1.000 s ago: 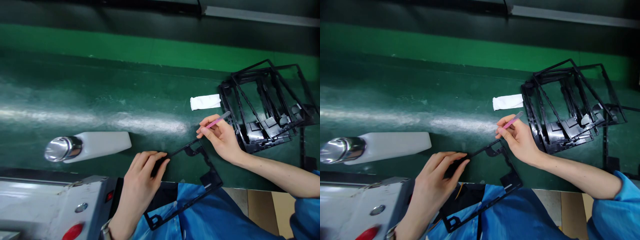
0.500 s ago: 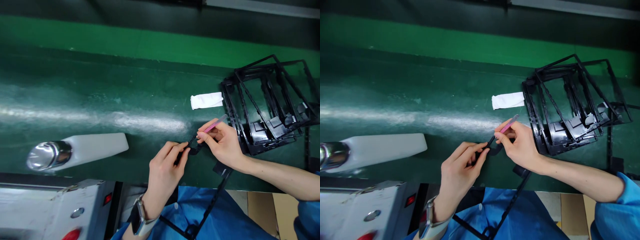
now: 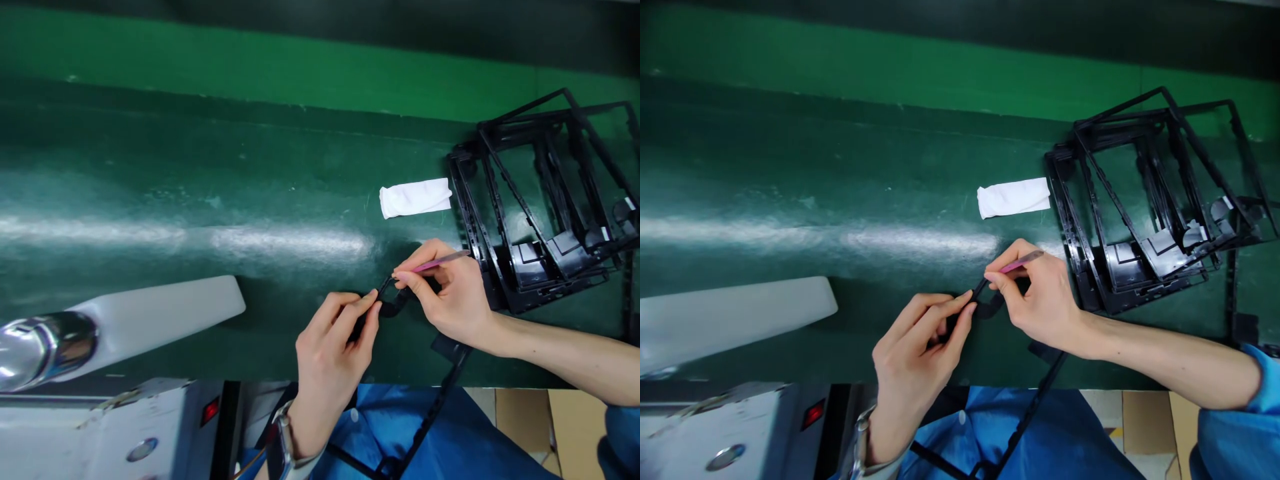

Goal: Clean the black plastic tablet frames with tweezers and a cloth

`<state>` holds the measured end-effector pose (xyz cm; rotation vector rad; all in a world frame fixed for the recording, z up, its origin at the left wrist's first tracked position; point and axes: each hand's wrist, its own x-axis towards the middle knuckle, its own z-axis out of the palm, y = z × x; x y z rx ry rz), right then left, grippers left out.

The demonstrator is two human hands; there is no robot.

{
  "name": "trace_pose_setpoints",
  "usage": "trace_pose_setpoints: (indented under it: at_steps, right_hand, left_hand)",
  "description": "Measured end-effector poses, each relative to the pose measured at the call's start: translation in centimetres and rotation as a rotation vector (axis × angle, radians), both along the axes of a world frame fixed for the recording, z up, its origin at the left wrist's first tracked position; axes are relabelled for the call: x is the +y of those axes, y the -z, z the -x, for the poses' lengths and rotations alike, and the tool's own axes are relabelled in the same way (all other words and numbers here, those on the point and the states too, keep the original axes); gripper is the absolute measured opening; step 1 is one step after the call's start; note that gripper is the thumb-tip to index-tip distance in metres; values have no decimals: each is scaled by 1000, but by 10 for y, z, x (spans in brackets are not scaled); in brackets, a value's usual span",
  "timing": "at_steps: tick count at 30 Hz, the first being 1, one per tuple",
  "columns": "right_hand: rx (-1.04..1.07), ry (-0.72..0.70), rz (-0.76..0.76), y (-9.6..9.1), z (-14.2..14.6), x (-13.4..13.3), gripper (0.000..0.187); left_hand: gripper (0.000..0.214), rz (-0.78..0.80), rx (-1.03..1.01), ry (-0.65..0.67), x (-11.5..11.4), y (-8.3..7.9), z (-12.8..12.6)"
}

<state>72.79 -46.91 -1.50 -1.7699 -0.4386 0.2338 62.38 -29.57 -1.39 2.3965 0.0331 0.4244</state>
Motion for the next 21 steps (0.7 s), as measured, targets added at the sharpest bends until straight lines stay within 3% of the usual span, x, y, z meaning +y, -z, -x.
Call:
trace_pose_setpoints:
  at_steps: [14, 21]
  right_hand:
    - [-34, -20, 35, -1, 0, 0, 9]
    - [60, -17, 3, -2, 0, 1, 11]
  left_hand:
    - [20, 21, 9, 5, 0, 1, 0]
    - [18, 28, 23, 0, -1, -2, 1]
